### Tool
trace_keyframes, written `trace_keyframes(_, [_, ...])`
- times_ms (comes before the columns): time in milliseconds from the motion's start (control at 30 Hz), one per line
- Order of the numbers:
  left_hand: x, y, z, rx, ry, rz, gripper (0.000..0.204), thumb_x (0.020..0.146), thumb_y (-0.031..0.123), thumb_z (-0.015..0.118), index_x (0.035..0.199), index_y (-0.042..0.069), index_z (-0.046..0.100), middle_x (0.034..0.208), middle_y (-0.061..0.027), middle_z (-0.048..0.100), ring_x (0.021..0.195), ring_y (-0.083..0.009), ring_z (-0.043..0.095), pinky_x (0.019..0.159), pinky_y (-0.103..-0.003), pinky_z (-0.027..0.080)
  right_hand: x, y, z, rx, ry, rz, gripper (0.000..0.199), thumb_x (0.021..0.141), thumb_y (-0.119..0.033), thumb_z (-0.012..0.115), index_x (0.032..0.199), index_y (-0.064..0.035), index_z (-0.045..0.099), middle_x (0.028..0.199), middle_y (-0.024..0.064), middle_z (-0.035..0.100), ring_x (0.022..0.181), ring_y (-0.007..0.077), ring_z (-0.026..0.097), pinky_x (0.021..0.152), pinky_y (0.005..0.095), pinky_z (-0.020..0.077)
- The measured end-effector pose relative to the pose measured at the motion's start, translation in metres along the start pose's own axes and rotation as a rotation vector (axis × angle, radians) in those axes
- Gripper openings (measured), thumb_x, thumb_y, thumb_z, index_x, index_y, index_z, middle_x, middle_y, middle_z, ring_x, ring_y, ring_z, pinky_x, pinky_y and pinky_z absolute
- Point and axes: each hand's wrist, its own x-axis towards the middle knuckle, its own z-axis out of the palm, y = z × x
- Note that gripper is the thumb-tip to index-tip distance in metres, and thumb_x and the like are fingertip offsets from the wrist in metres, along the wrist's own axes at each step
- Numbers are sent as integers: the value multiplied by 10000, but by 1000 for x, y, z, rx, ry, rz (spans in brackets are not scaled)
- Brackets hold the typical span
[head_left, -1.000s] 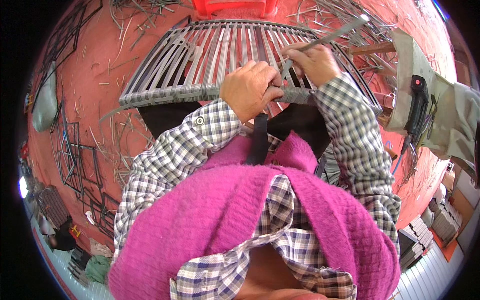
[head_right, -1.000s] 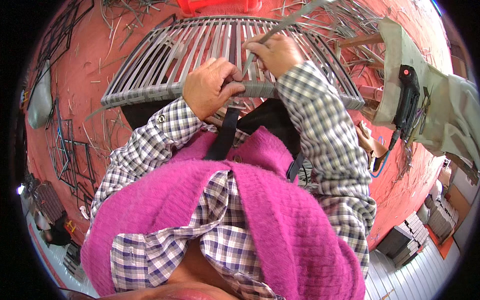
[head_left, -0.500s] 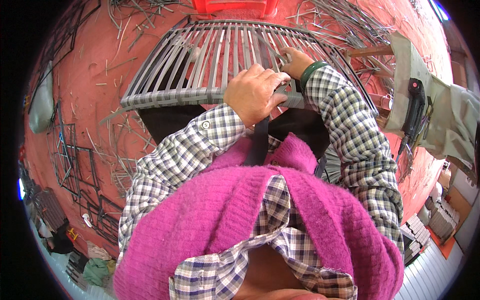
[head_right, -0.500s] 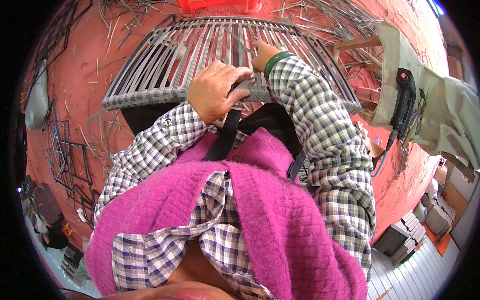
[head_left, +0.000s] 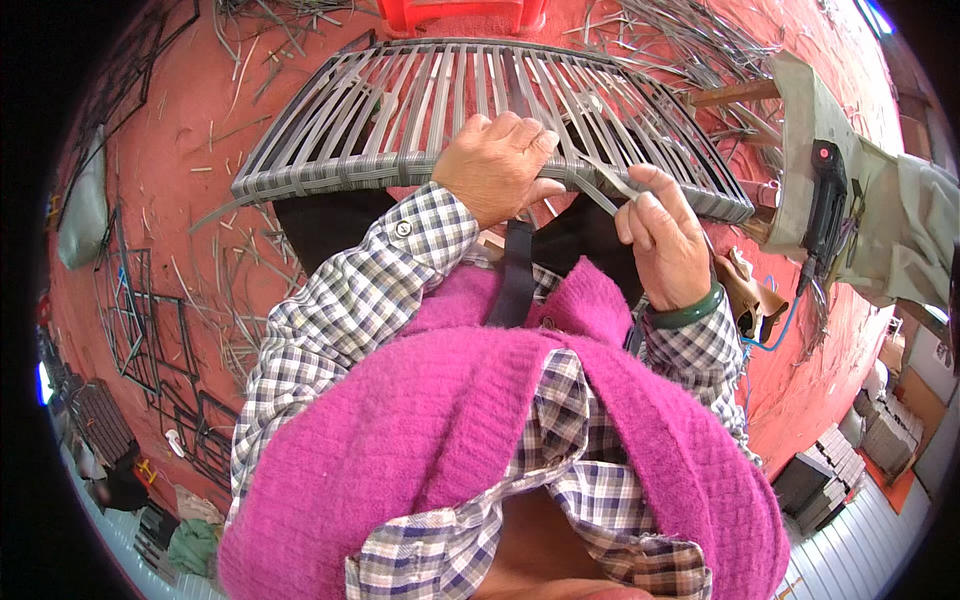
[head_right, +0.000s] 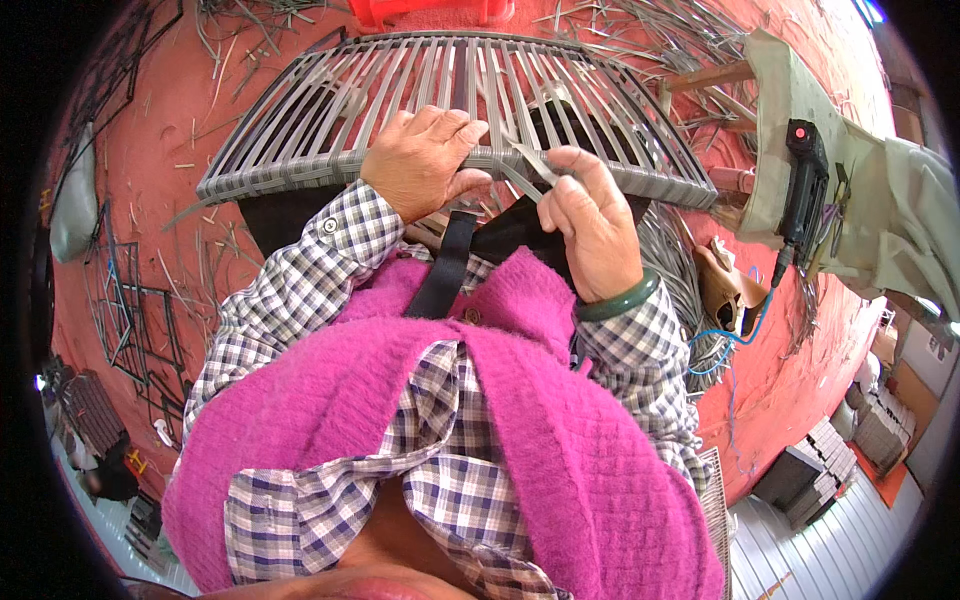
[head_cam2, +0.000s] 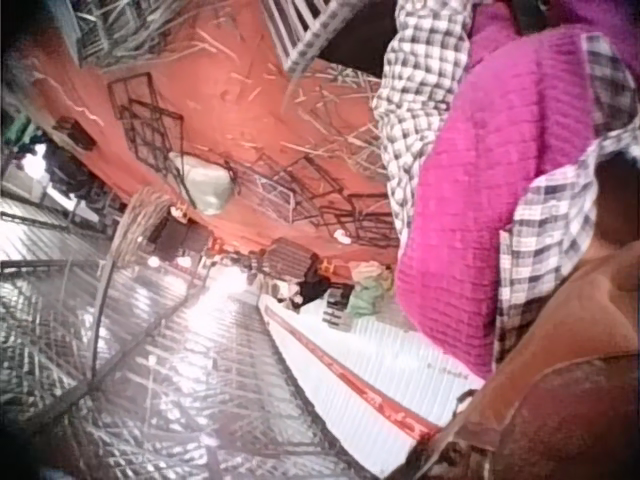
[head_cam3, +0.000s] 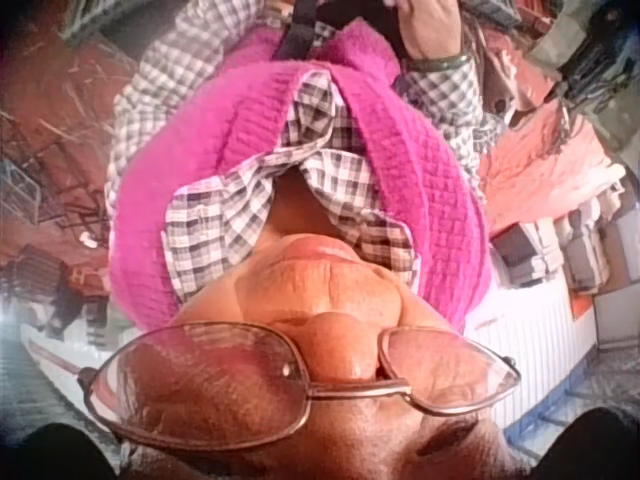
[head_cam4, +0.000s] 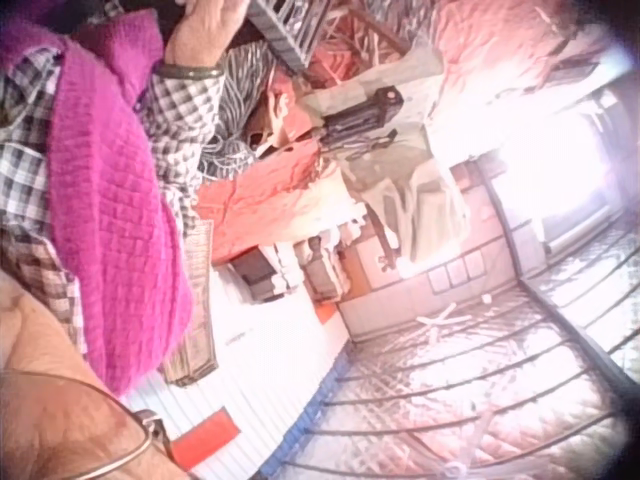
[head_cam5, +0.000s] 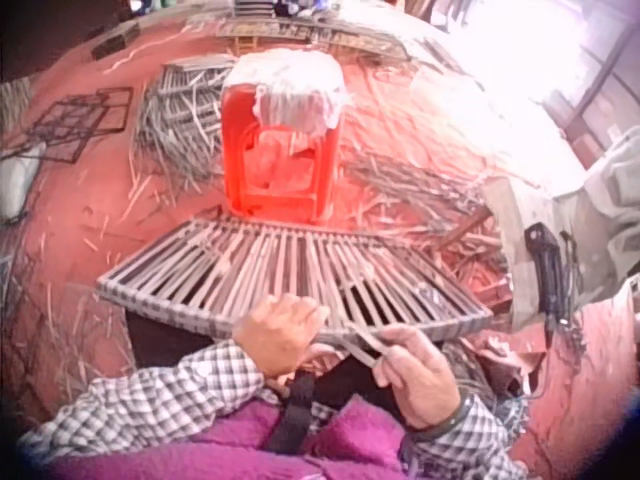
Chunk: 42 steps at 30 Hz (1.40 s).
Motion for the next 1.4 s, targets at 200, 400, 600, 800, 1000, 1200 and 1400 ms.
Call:
trace_keyframes(200, [20,17,-3,-308,17,-12,341,704,274,698,1019,163,633,973,-5,550,912,-214,529,774,-346,423,27,-29,-58,-1339,16,-335,197,824,-29,550,1021,-24,563,787,150,601,734,282,605,677,355,468])
trace_keyframes(400, [34,28,1,-491,-65,-119,245,708,240,718,910,130,635,878,-22,578,843,-233,544,746,-352,450,80,-24,-60,-498,71,-177,129,868,-58,542,938,44,580,740,86,619,622,124,605,570,232,521])
trace_keyframes(600, [34,29,-3,-572,-157,-294,280,717,309,705,906,115,636,887,-40,588,898,-251,561,767,-394,460,142,5,-43,-1061,-161,142,137,854,-108,601,927,3,633,709,40,594,673,104,577,569,235,474])
trace_keyframes(800, [36,27,-2,-527,-112,-187,232,740,294,693,887,124,638,876,-23,580,851,-236,552,744,-362,457,77,-65,-28,-500,-168,-180,147,874,-98,571,919,35,615,663,20,570,587,74,527,552,213,433])
trace_keyframes(1000, [42,19,-1,-592,-44,-130,219,705,281,715,755,99,604,780,-38,558,777,-241,544,679,-350,446,83,-40,-52,-357,154,-22,193,903,-142,566,984,33,583,742,45,582,635,105,556,571,222,479])
trace_keyframes(1200, [30,23,-2,-445,10,-142,301,688,306,738,674,90,529,726,-53,517,739,-245,541,625,-360,441,142,15,-45,-1538,-163,244,273,758,-305,674,925,-90,680,839,118,663,796,243,631,745,381,494])
trace_keyframes(1400, [25,26,7,-355,12,-94,278,753,306,682,717,90,511,738,-49,498,719,-245,527,627,-357,432,161,46,-39,-2006,-498,380,258,770,-172,594,1010,-112,669,990,145,655,938,300,630,785,401,508])
